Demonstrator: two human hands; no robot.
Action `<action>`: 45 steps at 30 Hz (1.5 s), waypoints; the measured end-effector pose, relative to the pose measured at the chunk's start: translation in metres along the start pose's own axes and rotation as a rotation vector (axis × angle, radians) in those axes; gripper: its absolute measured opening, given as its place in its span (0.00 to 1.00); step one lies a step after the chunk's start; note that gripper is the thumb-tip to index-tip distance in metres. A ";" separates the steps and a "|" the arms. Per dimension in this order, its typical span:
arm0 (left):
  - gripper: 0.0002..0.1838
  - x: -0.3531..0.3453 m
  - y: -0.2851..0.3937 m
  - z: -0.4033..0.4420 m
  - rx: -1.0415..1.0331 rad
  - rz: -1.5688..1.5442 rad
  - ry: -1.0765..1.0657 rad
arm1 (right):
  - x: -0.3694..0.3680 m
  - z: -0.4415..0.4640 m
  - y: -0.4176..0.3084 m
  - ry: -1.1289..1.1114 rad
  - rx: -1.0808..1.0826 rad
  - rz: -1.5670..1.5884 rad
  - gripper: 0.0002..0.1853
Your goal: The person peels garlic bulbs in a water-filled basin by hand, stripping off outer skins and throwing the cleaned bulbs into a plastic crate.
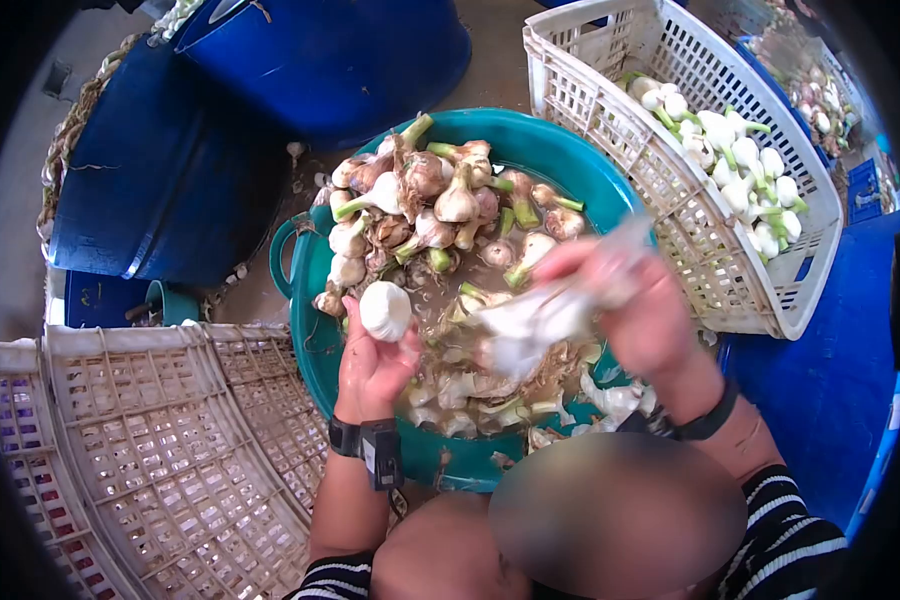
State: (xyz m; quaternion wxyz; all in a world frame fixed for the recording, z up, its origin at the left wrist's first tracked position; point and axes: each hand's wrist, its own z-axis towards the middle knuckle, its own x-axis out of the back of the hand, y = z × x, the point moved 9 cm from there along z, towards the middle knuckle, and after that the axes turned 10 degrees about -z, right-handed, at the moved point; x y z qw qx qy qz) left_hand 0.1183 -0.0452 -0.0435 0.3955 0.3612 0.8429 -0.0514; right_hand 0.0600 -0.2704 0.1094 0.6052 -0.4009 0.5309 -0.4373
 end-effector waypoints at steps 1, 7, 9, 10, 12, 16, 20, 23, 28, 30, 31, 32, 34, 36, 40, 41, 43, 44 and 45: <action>0.25 0.004 0.001 0.001 0.002 0.001 0.000 | 0.010 0.004 -0.014 0.035 0.039 0.188 0.18; 0.19 -0.011 -0.010 -0.006 -0.189 0.364 0.047 | -0.052 -0.015 0.075 -0.228 0.003 -1.149 0.19; 0.18 -0.018 -0.021 -0.012 -0.250 0.435 0.055 | -0.056 0.005 0.089 -0.191 -0.192 -0.977 0.18; 0.19 -0.025 -0.023 -0.018 -0.324 0.487 0.079 | -0.051 0.007 0.101 -0.149 -0.370 -0.798 0.18; 0.21 -0.030 -0.022 -0.022 -0.334 0.484 0.076 | -0.054 0.007 0.109 -0.192 -0.240 -0.810 0.18; 0.22 -0.020 0.005 -0.025 -0.392 0.459 0.167 | -0.033 -0.013 0.113 -0.351 -0.160 -1.243 0.12; 0.19 -0.039 0.006 -0.044 -0.692 0.876 0.155 | -0.035 0.009 0.059 -0.007 0.026 -0.944 0.10; 0.20 -0.083 0.002 -0.067 -1.112 1.217 -0.153 | -0.054 0.023 0.051 -0.057 0.182 -0.914 0.10; 0.21 -0.079 0.002 -0.066 -1.020 1.197 -0.130 | -0.065 0.018 0.067 -0.218 0.206 -0.978 0.08; 0.21 -0.047 0.003 -0.047 -0.679 0.916 0.164 | -0.072 0.004 0.068 -0.298 0.308 -1.225 0.08; 0.22 -0.028 -0.003 -0.042 -0.507 0.769 0.300 | -0.065 -0.006 0.074 -0.298 0.306 -1.225 0.08; 0.24 -0.011 -0.006 -0.027 -0.304 0.573 0.292 | -0.061 -0.020 0.096 -0.446 0.241 -1.314 0.11; 0.28 -0.007 0.002 -0.021 -0.236 0.470 0.258 | -0.053 -0.037 0.118 -0.599 0.176 -1.397 0.15; 0.29 0.002 0.012 -0.017 -0.257 0.462 0.319 | -0.008 -0.041 0.137 -0.405 -0.313 -1.483 0.18; 0.30 -0.033 -0.013 -0.024 -0.359 0.582 0.005 | -0.006 -0.020 0.150 0.118 -0.685 -0.219 0.19; 0.32 -0.053 -0.020 -0.027 -0.368 0.603 -0.183 | -0.015 -0.017 0.159 0.124 -0.733 0.181 0.21; 0.29 -0.062 -0.006 -0.027 -0.494 0.660 -0.167 | -0.022 0.009 0.137 -0.018 -0.573 0.898 0.27; 0.29 -0.060 -0.002 -0.022 -0.497 0.652 -0.159 | -0.012 0.021 0.085 -0.196 -0.318 1.077 0.27; 0.25 -0.050 0.003 -0.013 -0.500 0.876 -0.050 | 0.018 0.027 0.063 -0.242 -0.218 1.138 0.27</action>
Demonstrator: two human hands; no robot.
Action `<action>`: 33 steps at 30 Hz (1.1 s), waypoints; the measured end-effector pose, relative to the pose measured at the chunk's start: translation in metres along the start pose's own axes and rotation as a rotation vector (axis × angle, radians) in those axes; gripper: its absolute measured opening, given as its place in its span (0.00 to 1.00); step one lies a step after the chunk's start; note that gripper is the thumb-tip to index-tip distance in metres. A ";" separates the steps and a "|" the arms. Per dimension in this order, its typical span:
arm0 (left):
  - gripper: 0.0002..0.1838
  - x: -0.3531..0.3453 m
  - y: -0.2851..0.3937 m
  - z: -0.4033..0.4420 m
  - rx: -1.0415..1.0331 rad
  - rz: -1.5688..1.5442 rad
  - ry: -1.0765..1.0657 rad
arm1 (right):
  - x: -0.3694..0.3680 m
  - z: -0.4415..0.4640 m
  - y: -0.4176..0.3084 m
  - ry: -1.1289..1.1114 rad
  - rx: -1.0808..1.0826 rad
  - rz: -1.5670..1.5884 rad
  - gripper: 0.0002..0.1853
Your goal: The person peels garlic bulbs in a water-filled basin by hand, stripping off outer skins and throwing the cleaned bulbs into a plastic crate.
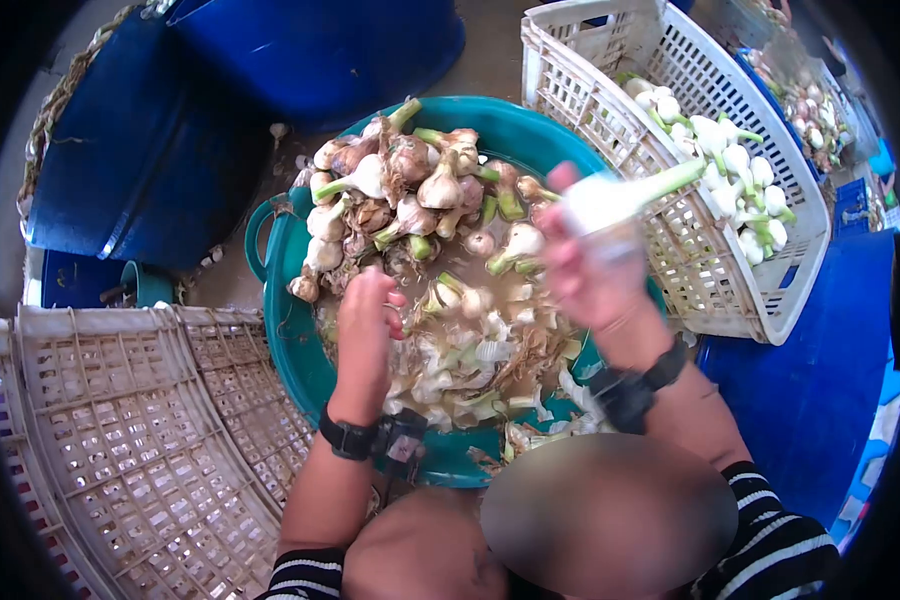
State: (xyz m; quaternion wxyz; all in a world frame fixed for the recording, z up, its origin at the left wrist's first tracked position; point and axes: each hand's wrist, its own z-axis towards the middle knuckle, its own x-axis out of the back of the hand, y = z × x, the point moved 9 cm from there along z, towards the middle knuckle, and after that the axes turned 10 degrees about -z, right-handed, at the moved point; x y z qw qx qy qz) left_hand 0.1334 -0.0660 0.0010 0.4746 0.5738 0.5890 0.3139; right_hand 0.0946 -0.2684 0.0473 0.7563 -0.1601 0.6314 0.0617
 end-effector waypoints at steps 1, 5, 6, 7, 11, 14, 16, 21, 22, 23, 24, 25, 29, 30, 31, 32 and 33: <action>0.22 0.009 -0.011 0.004 0.038 0.240 0.036 | 0.006 0.003 -0.010 0.098 0.057 -0.090 0.27; 0.14 -0.013 -0.100 -0.006 0.013 0.756 -0.390 | 0.129 0.023 0.032 0.558 -0.268 -1.313 0.27; 0.12 -0.021 -0.102 -0.014 -0.089 0.892 -0.453 | 0.157 0.029 0.047 0.571 -0.367 -2.059 0.27; 0.12 -0.018 -0.108 -0.013 -0.078 0.897 -0.458 | 0.152 0.026 0.061 0.533 -0.627 -2.223 0.28; 0.21 0.012 -0.081 -0.006 0.102 0.451 -0.106 | 0.154 0.027 0.060 0.664 -0.302 -2.132 0.29; 0.29 0.012 -0.074 -0.013 0.243 0.304 -0.061 | 0.098 0.040 0.069 0.579 -0.084 -1.640 0.20; 0.24 -0.013 -0.060 -0.020 0.378 -0.457 -0.116 | 0.056 0.039 0.070 0.462 0.054 -1.815 0.14; 0.13 -0.001 -0.037 -0.014 0.104 -0.247 -0.037 | 0.016 0.024 0.085 0.265 -0.160 -1.976 0.10; 0.13 -0.003 -0.036 -0.015 0.104 -0.246 -0.043 | 0.017 0.021 0.086 0.270 -0.155 -1.977 0.10; 0.13 -0.005 -0.031 -0.017 0.074 -0.165 -0.068 | 0.018 0.017 0.091 0.260 -0.189 -2.056 0.11; 0.12 -0.008 -0.026 -0.018 0.044 -0.086 -0.091 | 0.020 0.014 0.096 0.246 -0.225 -2.134 0.11; 0.12 -0.009 -0.023 -0.020 0.058 -0.090 -0.058 | 0.022 0.013 0.099 0.246 -0.224 -2.134 0.11; 0.14 -0.006 -0.032 -0.020 0.128 -0.125 -0.075 | 0.044 0.010 0.093 0.441 -0.358 -1.926 0.13; 0.17 -0.011 -0.032 -0.020 0.110 -0.239 -0.125 | 0.067 -0.003 0.102 0.599 -0.574 -1.473 0.14; 0.21 -0.015 -0.030 -0.020 0.092 -0.354 -0.176 | 0.070 -0.004 0.100 0.602 -0.573 -1.473 0.14; 0.21 -0.015 -0.029 -0.020 0.093 -0.355 -0.177 | 0.078 -0.011 0.104 0.682 -0.564 -1.182 0.13; 0.21 -0.017 -0.026 -0.019 0.072 -0.334 -0.213 | 0.083 -0.016 0.109 0.748 -0.549 -0.890 0.12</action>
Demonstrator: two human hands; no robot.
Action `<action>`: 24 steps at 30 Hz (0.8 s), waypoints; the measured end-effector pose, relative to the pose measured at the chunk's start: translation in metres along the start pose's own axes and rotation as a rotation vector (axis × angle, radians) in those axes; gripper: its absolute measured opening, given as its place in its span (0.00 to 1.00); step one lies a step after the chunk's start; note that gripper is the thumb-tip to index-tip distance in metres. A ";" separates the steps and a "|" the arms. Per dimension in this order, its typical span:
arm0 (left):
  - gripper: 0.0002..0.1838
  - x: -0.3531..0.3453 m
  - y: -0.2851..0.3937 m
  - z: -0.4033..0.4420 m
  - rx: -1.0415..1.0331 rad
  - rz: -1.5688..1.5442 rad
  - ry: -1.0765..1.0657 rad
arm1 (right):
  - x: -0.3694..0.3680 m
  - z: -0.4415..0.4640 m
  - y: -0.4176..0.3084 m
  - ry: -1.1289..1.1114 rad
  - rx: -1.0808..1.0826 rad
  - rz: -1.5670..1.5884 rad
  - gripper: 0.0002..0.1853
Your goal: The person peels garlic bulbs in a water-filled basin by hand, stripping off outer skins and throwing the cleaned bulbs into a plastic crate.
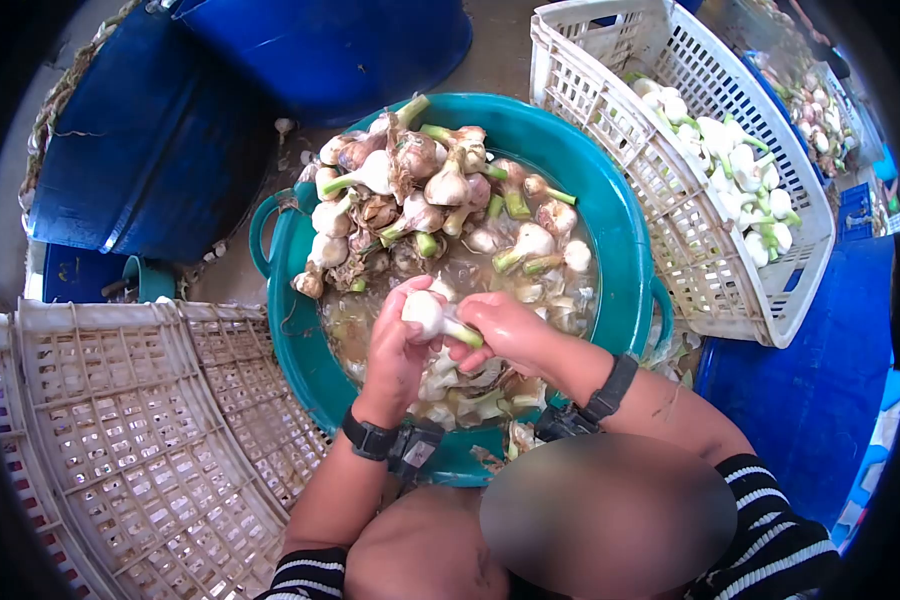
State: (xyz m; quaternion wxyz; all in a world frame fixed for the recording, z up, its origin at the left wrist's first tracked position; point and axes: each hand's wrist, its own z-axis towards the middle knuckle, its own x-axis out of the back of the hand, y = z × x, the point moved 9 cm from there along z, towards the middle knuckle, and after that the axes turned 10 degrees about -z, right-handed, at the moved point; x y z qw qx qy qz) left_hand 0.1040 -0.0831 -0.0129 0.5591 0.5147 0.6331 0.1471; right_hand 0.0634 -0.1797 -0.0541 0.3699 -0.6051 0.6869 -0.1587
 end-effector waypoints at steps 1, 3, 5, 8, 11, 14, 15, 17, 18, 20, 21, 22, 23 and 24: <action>0.22 -0.002 0.001 0.001 -0.011 0.022 -0.037 | 0.001 -0.001 0.000 0.002 -0.004 -0.002 0.12; 0.24 -0.001 0.001 0.005 0.015 0.051 -0.128 | 0.001 -0.010 -0.025 0.038 0.278 -0.492 0.10; 0.27 0.007 -0.010 0.004 0.196 0.689 -0.064 | 0.002 -0.012 -0.032 0.100 0.528 -0.694 0.10; 0.32 -0.013 0.002 -0.006 -0.034 0.810 -0.178 | 0.011 -0.023 -0.050 0.314 0.726 -0.740 0.13; 0.28 -0.038 0.026 -0.020 -0.381 1.011 -0.192 | 0.025 0.001 -0.008 0.118 0.086 -0.226 0.11; 0.14 -0.065 0.023 -0.033 -0.773 1.469 -0.415 | 0.021 0.002 0.005 0.058 -0.014 -0.010 0.09; 0.14 -0.064 0.022 -0.032 -0.772 1.469 -0.415 | 0.017 -0.001 -0.002 0.020 0.067 0.128 0.08; 0.14 -0.036 0.033 -0.017 -0.565 1.026 -0.212 | 0.013 -0.008 -0.011 -0.020 0.149 0.267 0.07; 0.14 -0.006 0.021 -0.008 -0.434 0.694 -0.122 | 0.010 -0.016 -0.028 -0.045 0.348 0.050 0.08; 0.15 0.013 0.024 -0.003 -0.309 0.287 0.031 | -0.002 -0.030 -0.032 -0.080 0.573 -0.400 0.09; 0.16 0.031 0.014 -0.001 -0.174 -0.125 0.174 | -0.001 -0.032 -0.026 -0.085 0.577 -0.400 0.09; 0.17 0.033 0.018 0.000 -0.193 -0.134 0.160 | -0.016 -0.043 -0.028 -0.099 0.731 -0.816 0.10; 0.17 0.036 0.021 -0.001 -0.195 -0.135 0.162 | -0.030 -0.053 -0.023 -0.110 0.869 -1.237 0.14; 0.16 0.037 0.023 -0.002 -0.187 -0.061 0.164 | -0.022 -0.056 -0.023 0.044 0.824 -1.386 0.22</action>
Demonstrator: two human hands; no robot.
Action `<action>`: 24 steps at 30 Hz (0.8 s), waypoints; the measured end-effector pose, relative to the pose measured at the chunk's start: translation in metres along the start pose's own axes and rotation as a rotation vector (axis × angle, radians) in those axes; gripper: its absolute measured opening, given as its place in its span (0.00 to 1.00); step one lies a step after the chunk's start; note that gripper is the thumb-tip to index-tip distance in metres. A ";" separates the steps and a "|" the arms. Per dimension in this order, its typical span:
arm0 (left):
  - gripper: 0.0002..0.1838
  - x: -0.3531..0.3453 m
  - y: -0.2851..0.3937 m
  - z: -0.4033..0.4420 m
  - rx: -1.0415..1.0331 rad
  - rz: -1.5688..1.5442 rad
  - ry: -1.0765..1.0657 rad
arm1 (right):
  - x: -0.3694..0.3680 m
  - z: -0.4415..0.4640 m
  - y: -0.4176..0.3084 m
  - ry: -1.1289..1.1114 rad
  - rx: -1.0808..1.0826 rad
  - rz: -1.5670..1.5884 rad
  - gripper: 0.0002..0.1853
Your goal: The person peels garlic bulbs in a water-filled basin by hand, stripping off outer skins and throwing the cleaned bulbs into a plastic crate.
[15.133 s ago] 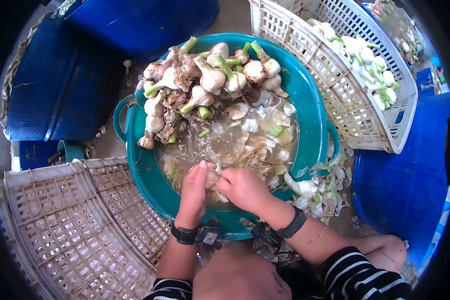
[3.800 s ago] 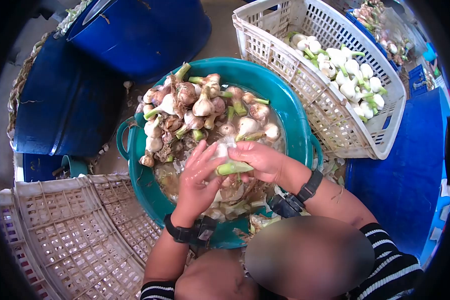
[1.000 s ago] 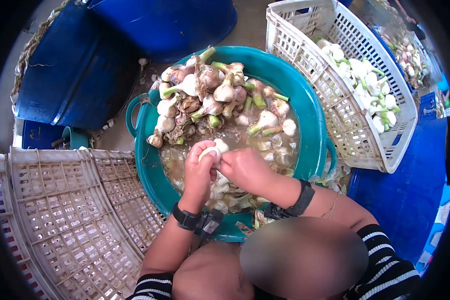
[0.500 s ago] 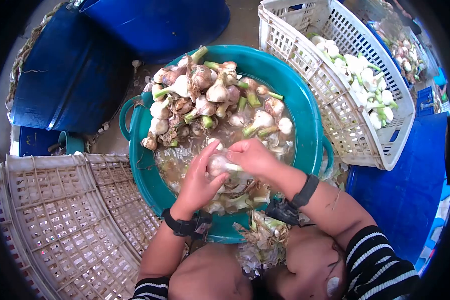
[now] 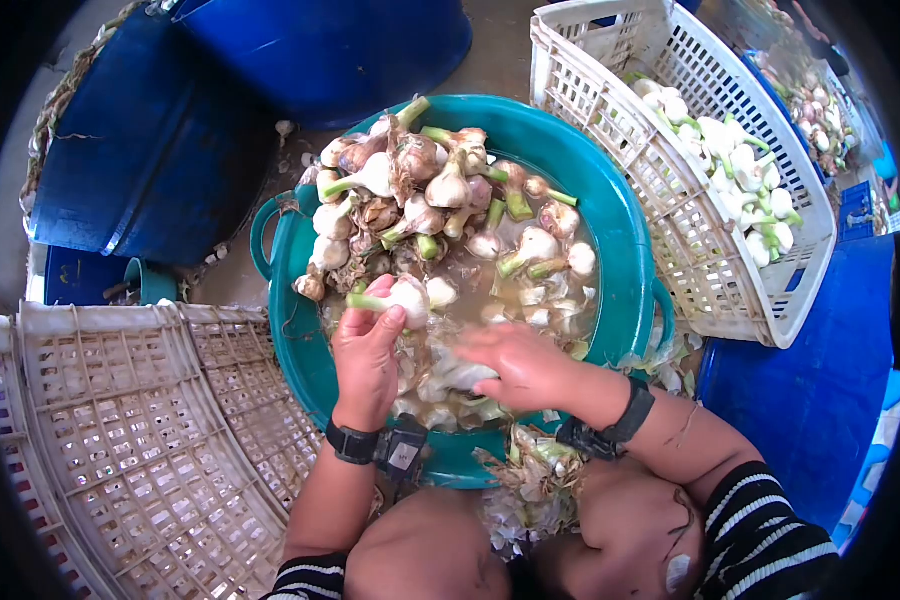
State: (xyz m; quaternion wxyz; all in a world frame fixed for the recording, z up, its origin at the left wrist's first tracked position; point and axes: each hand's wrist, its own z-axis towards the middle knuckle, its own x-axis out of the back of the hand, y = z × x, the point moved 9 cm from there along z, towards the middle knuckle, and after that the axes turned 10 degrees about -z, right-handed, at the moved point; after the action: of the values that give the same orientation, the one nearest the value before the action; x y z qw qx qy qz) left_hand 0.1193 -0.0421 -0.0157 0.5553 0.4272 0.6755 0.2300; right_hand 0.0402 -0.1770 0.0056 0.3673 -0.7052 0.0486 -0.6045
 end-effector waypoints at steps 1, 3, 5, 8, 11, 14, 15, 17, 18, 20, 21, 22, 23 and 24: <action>0.15 0.000 0.000 -0.001 0.004 0.075 -0.006 | 0.004 0.002 0.000 -0.003 0.001 -0.001 0.22; 0.14 -0.010 0.001 -0.004 -0.018 0.110 -0.072 | 0.033 0.011 0.021 0.232 -0.186 0.114 0.28; 0.14 -0.021 0.002 -0.007 -0.041 0.145 -0.145 | 0.057 0.025 0.016 0.440 -0.113 0.231 0.21; 0.12 -0.033 -0.001 -0.010 0.005 0.119 -0.226 | 0.063 0.036 0.021 0.483 -0.088 0.473 0.16; 0.10 -0.016 -0.019 -0.011 0.232 -0.149 -0.036 | 0.071 0.018 -0.021 0.573 0.189 -0.095 0.17; 0.11 0.002 -0.027 -0.009 0.368 -0.271 0.173 | 0.045 -0.007 -0.050 0.361 0.363 -0.240 0.17; 0.11 0.002 -0.024 -0.007 0.366 -0.272 0.175 | 0.047 -0.012 -0.041 0.360 0.365 -0.239 0.17; 0.12 0.007 -0.019 -0.007 0.342 -0.274 0.188 | 0.048 -0.010 0.019 0.239 -0.040 -0.412 0.16; 0.11 0.011 -0.021 -0.007 0.337 -0.276 0.188 | 0.051 -0.009 0.028 0.237 -0.043 -0.411 0.16; 0.10 0.008 -0.014 -0.007 0.204 -0.062 0.151 | 0.085 -0.016 0.043 0.465 -0.213 -0.671 0.15; 0.09 0.003 -0.004 -0.006 0.063 0.147 0.119 | 0.083 -0.013 0.038 0.468 -0.219 -0.676 0.15; 0.07 -0.011 0.009 -0.009 -0.054 0.234 0.077 | 0.084 -0.003 0.024 0.529 -0.135 -0.292 0.14; 0.07 -0.016 0.011 -0.011 -0.051 0.232 0.073 | 0.085 0.006 0.014 0.576 -0.048 0.095 0.14; 0.07 -0.028 0.018 -0.013 -0.127 0.327 -0.003 | 0.088 0.012 0.007 0.575 -0.051 0.094 0.14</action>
State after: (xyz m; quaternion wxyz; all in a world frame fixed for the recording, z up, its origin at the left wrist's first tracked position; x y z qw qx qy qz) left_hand 0.1132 -0.0536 0.0170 0.5374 0.4957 0.5801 0.3590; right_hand 0.0769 -0.2213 0.0731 0.3480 -0.5110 0.1987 -0.7605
